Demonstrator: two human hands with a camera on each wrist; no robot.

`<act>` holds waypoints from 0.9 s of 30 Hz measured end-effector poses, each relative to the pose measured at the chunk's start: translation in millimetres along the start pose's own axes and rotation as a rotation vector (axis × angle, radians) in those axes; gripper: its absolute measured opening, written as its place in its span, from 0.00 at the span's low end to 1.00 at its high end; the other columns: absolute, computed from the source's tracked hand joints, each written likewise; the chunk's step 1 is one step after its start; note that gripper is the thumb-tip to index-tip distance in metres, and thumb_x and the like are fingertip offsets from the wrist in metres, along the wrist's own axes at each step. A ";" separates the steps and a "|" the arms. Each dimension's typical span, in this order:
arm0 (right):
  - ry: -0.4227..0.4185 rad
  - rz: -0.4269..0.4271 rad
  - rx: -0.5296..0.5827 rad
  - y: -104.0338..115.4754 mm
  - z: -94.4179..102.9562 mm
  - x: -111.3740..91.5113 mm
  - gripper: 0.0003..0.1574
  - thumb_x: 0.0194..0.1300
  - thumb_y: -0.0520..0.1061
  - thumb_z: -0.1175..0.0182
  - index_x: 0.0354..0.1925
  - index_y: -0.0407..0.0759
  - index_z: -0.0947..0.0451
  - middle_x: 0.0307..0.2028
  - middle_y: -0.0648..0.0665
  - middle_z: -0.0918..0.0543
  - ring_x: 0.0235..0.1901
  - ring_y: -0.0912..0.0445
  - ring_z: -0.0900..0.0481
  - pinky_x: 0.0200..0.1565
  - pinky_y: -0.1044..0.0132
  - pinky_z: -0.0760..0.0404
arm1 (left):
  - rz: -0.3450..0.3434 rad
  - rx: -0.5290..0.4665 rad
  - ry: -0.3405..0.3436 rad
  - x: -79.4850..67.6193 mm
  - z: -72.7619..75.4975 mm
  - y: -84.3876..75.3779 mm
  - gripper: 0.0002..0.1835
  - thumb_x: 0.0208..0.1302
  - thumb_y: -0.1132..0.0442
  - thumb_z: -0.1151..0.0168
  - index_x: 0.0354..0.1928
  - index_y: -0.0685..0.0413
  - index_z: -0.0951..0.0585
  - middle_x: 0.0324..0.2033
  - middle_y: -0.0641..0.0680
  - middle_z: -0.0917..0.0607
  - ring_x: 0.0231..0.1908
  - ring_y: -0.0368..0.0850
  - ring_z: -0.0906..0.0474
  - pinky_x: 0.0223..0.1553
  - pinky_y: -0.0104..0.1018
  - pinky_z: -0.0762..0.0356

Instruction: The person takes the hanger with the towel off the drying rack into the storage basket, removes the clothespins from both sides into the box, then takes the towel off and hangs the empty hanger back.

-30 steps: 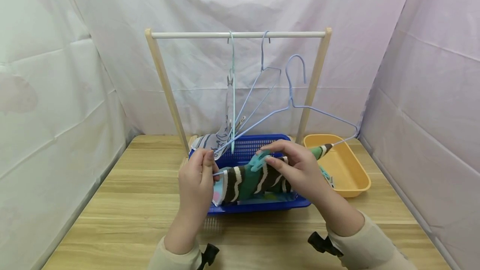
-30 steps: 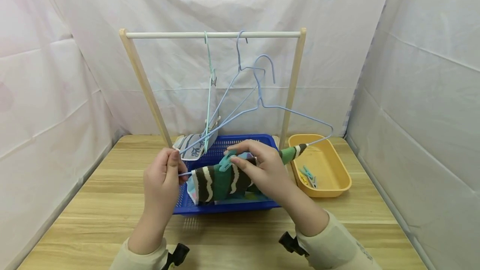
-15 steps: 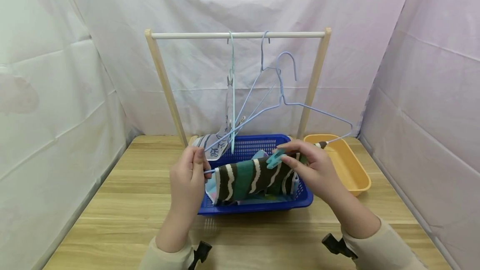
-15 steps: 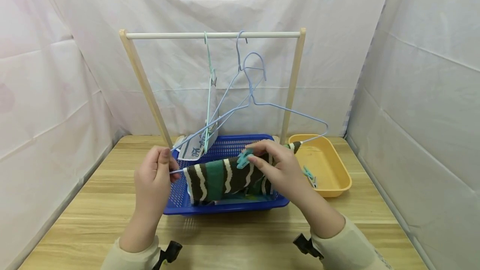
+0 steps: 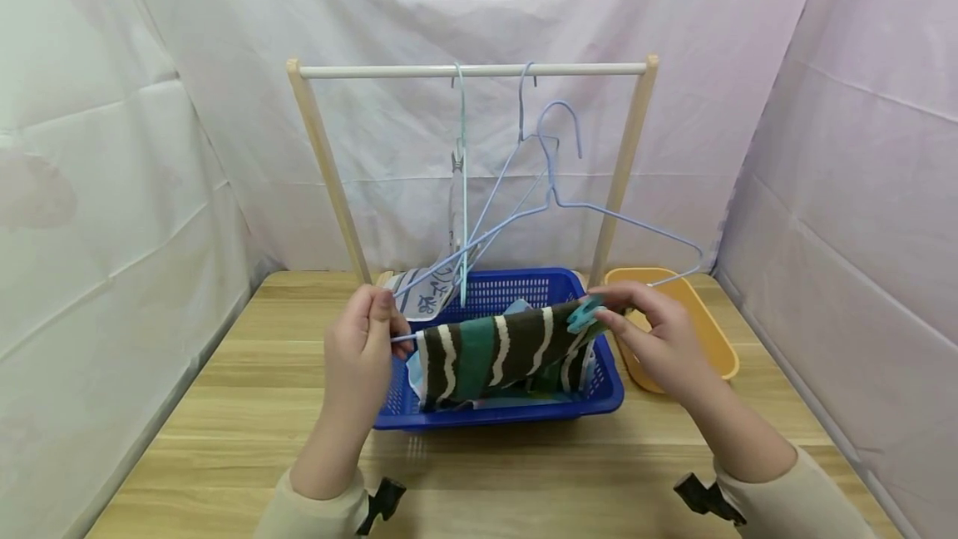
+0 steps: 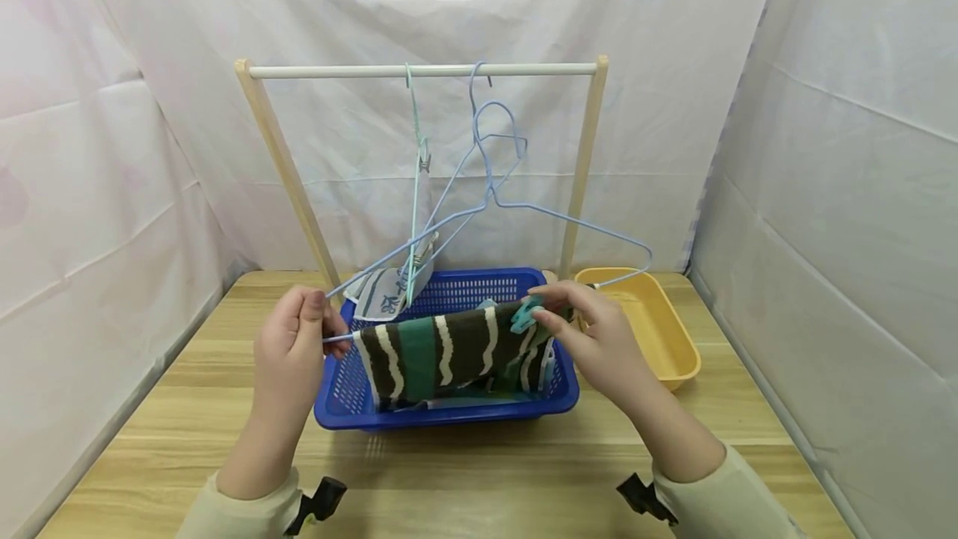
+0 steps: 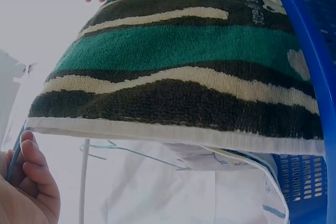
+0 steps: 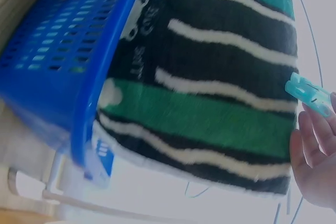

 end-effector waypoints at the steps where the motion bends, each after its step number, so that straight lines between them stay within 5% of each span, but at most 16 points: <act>1: -0.004 0.005 -0.001 -1.3 1.8 -1.0 0.18 0.60 0.26 0.37 0.47 0.38 0.19 0.34 0.49 0.17 0.35 0.62 0.23 0.40 0.76 0.25 | 0.011 -0.006 0.002 0.3 0.6 0.5 0.18 0.78 0.61 0.55 0.28 0.61 0.28 0.18 0.52 0.22 0.15 0.41 0.25 0.18 0.29 0.23; 12: -0.035 -0.097 -0.068 -20.6 16.8 -13.2 0.11 0.64 0.30 0.38 0.45 0.37 0.19 0.34 0.45 0.18 0.37 0.63 0.23 0.45 0.77 0.27 | 0.104 -0.049 -0.015 2.0 7.0 8.1 0.21 0.78 0.56 0.56 0.28 0.62 0.28 0.18 0.55 0.22 0.16 0.43 0.24 0.18 0.30 0.22; 27: -0.070 -0.254 -0.179 -49.7 36.7 -28.8 0.09 0.67 0.36 0.39 0.46 0.39 0.19 0.33 0.50 0.19 0.40 0.68 0.24 0.47 0.79 0.30 | 0.123 -0.061 -0.085 3.8 17.3 14.2 0.22 0.78 0.55 0.56 0.29 0.64 0.27 0.17 0.58 0.22 0.14 0.41 0.26 0.17 0.29 0.23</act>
Point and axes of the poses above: each hand's wrist, its own x-axis towards the middle knuckle, its own z-axis out of the back of the hand, y = z × x, the point moved 6 cm from there along x, towards the middle knuckle
